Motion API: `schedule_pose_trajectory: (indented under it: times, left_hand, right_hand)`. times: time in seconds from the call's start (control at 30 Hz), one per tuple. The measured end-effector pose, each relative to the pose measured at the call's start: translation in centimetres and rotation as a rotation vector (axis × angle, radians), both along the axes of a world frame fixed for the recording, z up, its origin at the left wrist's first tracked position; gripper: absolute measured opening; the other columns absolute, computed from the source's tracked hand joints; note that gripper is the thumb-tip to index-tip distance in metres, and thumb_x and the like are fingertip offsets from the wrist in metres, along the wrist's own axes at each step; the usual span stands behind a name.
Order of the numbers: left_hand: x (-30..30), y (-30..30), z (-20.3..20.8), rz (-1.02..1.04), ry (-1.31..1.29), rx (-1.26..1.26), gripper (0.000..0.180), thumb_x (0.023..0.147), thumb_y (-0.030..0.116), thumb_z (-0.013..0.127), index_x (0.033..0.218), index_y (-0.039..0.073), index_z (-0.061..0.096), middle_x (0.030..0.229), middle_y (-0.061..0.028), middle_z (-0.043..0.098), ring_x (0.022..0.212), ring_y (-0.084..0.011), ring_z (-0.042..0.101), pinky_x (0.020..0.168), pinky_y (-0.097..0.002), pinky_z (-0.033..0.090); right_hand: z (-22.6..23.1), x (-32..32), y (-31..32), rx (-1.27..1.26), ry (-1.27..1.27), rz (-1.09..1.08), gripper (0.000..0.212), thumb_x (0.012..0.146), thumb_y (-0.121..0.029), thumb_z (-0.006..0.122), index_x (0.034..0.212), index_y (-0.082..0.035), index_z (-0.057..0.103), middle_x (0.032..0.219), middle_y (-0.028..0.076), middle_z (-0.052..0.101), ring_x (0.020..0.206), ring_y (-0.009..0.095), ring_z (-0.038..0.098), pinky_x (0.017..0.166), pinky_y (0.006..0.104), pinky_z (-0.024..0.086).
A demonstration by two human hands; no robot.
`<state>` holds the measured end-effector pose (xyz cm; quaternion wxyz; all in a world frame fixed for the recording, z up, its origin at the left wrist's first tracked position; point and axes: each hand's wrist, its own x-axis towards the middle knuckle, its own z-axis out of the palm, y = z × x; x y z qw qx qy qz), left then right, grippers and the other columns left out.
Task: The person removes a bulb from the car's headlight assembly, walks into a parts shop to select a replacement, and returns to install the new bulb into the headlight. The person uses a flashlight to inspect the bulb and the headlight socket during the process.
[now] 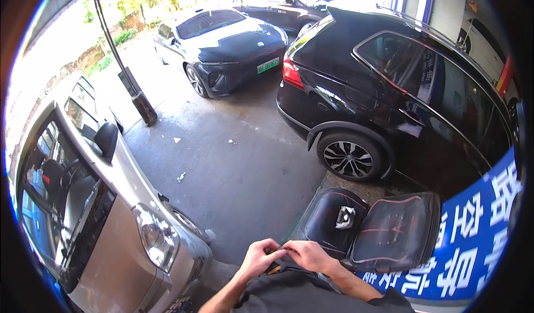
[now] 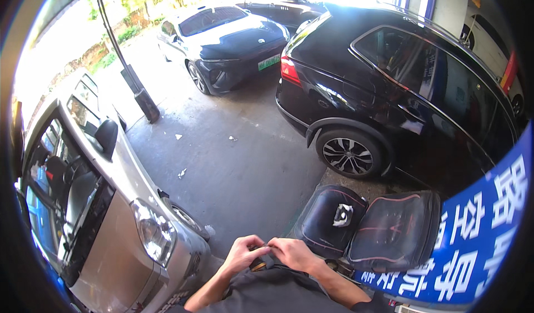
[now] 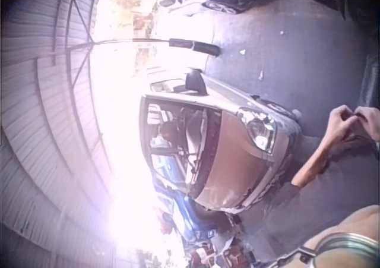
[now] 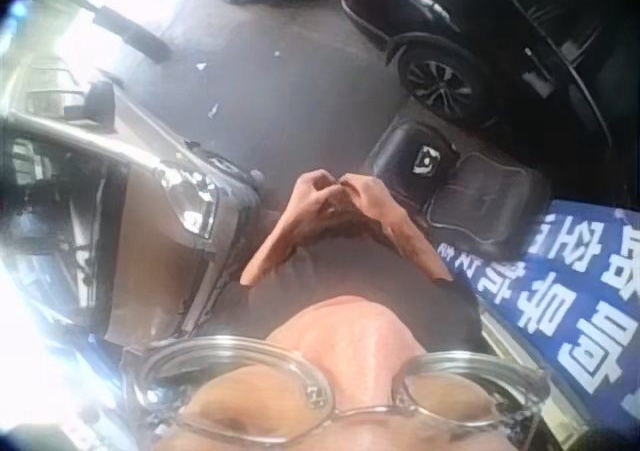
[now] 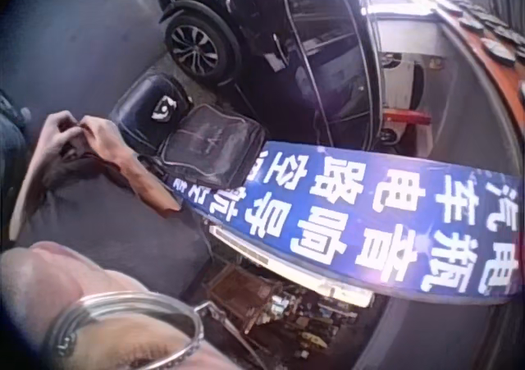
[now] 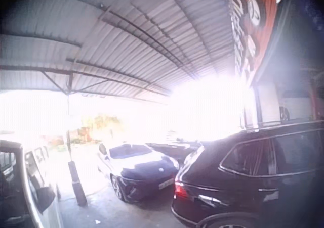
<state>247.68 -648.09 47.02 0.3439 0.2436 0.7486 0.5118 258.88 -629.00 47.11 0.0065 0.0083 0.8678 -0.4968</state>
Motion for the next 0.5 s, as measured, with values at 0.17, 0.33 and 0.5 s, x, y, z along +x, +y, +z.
schedule_pose_trajectory:
  times: [0.17,0.33,0.5]
  left_hand:
    - [-20.5,13.0,2.6,-0.340,0.209,-0.114,0.037,0.096,0.035,0.080,0.108,0.001,0.075,0.097,-0.0172,0.079,0.088,-0.0302,0.076,0.082,-0.0402,0.059]
    - [-42.9,24.1,-5.1,-0.346,0.177,-0.121,0.037,0.101,0.036,0.073,0.106,0.000,0.072,0.092,-0.0146,0.078,0.083,-0.0256,0.074,0.077,-0.0384,0.057]
    - [-67.5,31.8,-8.5,-0.045,-0.055,-0.082,0.027,0.107,0.025,0.067,0.111,-0.001,0.072,0.091,-0.0055,0.077,0.085,-0.0099,0.068,0.078,-0.0282,0.055]
  right_hand:
    - [0.1,-16.9,12.5,-0.247,-0.104,-0.141,0.019,0.101,-0.016,0.073,0.114,-0.001,0.074,0.095,0.013,0.079,0.084,0.017,0.075,0.077,0.0340,0.059]
    - [-5.8,-40.7,24.3,-0.118,-0.176,-0.083,0.020,0.100,-0.023,0.073,0.108,-0.006,0.077,0.096,0.016,0.078,0.084,0.031,0.076,0.079,0.0378,0.059]
    - [-6.1,-68.9,33.4,0.163,0.014,0.104,0.018,0.099,-0.022,0.066,0.101,-0.006,0.075,0.093,0.017,0.075,0.093,0.040,0.072,0.082,0.0486,0.057]
